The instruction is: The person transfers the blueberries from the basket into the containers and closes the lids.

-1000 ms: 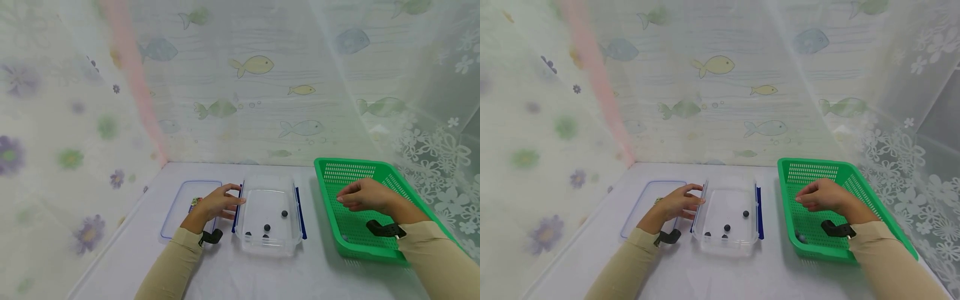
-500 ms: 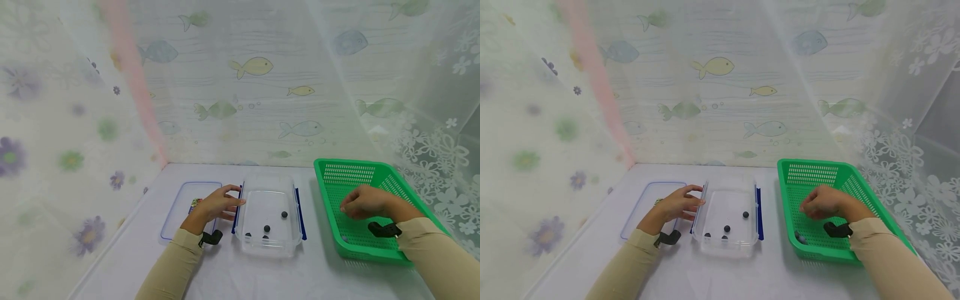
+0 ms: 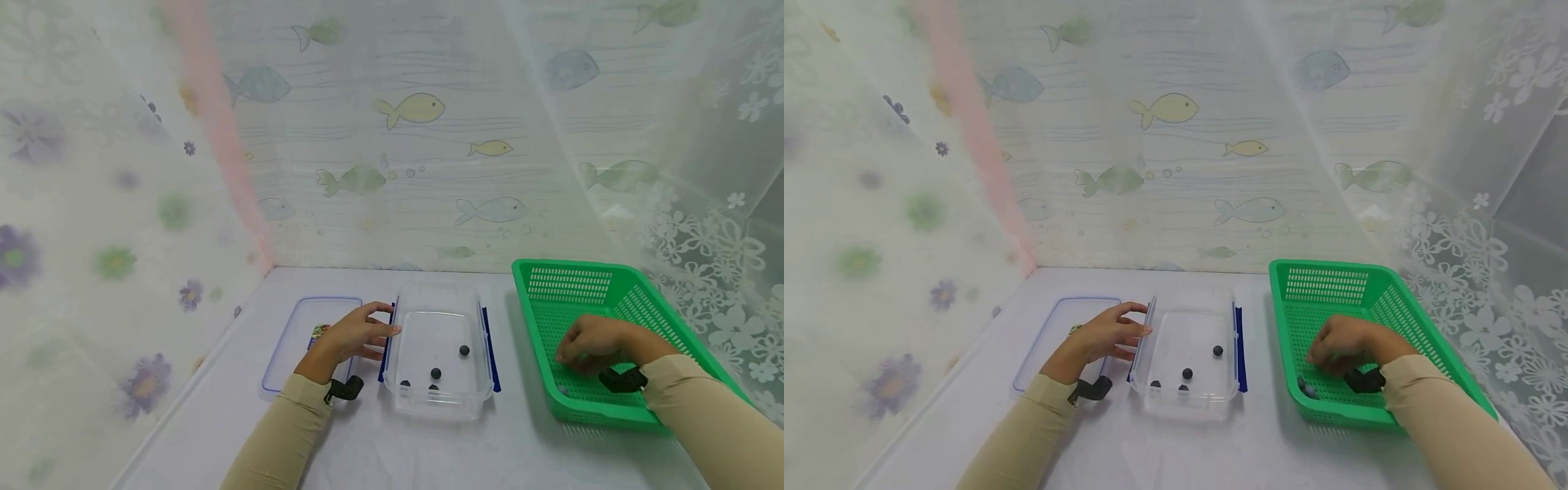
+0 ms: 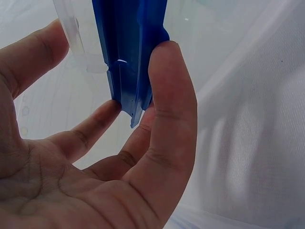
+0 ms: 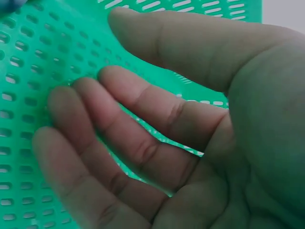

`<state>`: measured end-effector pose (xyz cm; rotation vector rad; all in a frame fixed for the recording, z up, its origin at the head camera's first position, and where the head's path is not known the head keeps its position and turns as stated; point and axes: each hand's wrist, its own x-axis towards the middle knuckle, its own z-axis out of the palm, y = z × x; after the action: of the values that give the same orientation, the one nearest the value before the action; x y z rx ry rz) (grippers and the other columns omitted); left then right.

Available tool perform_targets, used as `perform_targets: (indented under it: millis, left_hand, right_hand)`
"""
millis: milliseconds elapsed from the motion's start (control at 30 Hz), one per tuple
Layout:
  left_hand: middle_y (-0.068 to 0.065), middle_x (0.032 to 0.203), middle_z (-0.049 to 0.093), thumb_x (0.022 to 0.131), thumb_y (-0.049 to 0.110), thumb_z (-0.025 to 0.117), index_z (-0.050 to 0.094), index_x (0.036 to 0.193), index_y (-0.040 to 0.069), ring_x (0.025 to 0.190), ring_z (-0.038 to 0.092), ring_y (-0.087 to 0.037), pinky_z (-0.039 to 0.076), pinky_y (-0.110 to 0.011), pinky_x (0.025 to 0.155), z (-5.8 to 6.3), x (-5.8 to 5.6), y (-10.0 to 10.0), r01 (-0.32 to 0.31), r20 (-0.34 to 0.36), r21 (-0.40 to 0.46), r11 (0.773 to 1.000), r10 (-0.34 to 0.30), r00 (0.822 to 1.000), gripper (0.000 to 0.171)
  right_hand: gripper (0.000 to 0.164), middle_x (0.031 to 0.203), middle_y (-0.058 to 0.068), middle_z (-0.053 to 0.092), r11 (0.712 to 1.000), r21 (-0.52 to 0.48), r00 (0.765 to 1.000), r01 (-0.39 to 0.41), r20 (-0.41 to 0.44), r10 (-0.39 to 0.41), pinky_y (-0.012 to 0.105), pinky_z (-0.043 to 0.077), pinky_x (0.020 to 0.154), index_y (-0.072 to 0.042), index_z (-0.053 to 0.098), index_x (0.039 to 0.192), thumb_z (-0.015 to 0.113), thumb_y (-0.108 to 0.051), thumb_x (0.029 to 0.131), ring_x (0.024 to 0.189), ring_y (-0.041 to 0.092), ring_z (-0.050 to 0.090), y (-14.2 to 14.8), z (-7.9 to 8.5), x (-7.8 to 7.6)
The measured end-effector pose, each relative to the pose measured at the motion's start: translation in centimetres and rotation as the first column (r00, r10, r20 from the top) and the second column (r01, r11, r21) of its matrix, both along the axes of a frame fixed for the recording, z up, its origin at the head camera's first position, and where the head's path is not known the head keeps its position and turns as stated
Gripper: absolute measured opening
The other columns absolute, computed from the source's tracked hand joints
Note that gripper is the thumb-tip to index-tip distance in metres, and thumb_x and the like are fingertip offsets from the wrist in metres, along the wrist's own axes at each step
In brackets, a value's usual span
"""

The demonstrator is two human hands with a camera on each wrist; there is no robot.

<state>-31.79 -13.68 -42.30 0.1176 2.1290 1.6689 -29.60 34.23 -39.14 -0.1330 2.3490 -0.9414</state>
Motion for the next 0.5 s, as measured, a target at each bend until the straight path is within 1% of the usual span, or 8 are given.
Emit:
perform_targets:
  millis: [100,167,267,367,500]
  left_hand:
    - [-0.02,0.14,0.054,0.087,0.037,0.086,0.048,0.15,0.022,0.108,0.072,-0.033,0.064,-0.047,0.083,0.0,0.0,0.0,-0.001,-0.002,0.0,1.0,0.001,1.0,0.075]
    - [-0.02,0.141,0.054,0.087,0.037,0.085,0.048,0.149,0.022,0.107,0.072,-0.033,0.064,-0.046,0.083,0.0,0.0,0.0,-0.003,-0.006,-0.007,1.0,0.003,1.0,0.074]
    - [-0.02,0.141,0.054,0.087,0.038,0.085,0.049,0.149,0.023,0.107,0.072,-0.032,0.064,-0.046,0.083,-0.1,-0.1,0.0,-0.005,-0.013,-0.015,1.0,0.005,1.0,0.074]
    - [-0.02,0.141,0.055,0.087,0.038,0.085,0.048,0.149,0.023,0.106,0.072,-0.032,0.064,-0.047,0.084,-0.2,-0.2,0.0,-0.003,-0.016,-0.016,1.0,0.002,1.0,0.074]
    - [-0.02,0.14,0.055,0.087,0.038,0.085,0.048,0.149,0.022,0.106,0.073,-0.032,0.064,-0.047,0.084,-0.3,-0.2,-0.1,0.004,-0.015,-0.013,1.0,-0.005,1.0,0.074]
  right_hand:
    - [0.027,0.104,0.01,0.074,1.0,0.022,1.0,0.002,0.017,-0.002,0.041,0.063,0.075,0.001,0.075,0.114,0.075,-0.017,0.094,0.088,0.025,0.073,-0.1,0.0,0.1]
    - [0.026,0.104,0.011,0.073,1.0,0.018,1.0,-0.01,0.026,0.009,0.04,0.062,0.072,0.001,0.075,0.114,0.074,-0.016,0.094,0.085,0.024,0.071,-0.2,-0.1,0.2]
    - [0.022,0.095,0.013,0.072,1.0,0.005,0.999,-0.023,0.04,0.023,0.038,0.06,0.066,0.0,0.077,0.108,0.074,-0.015,0.094,0.076,0.024,0.07,-0.5,-0.3,0.3]
    - [0.019,0.088,0.014,0.072,0.999,0.005,0.998,-0.034,0.053,0.034,0.035,0.06,0.061,0.0,0.078,0.104,0.075,-0.015,0.093,0.071,0.023,0.071,-0.8,-0.5,0.4]
    - [0.016,0.084,0.014,0.074,0.998,0.034,0.996,-0.058,0.067,0.055,0.031,0.058,0.056,-0.002,0.079,0.1,0.075,-0.016,0.093,0.069,0.024,0.073,-1.1,-0.5,0.6]
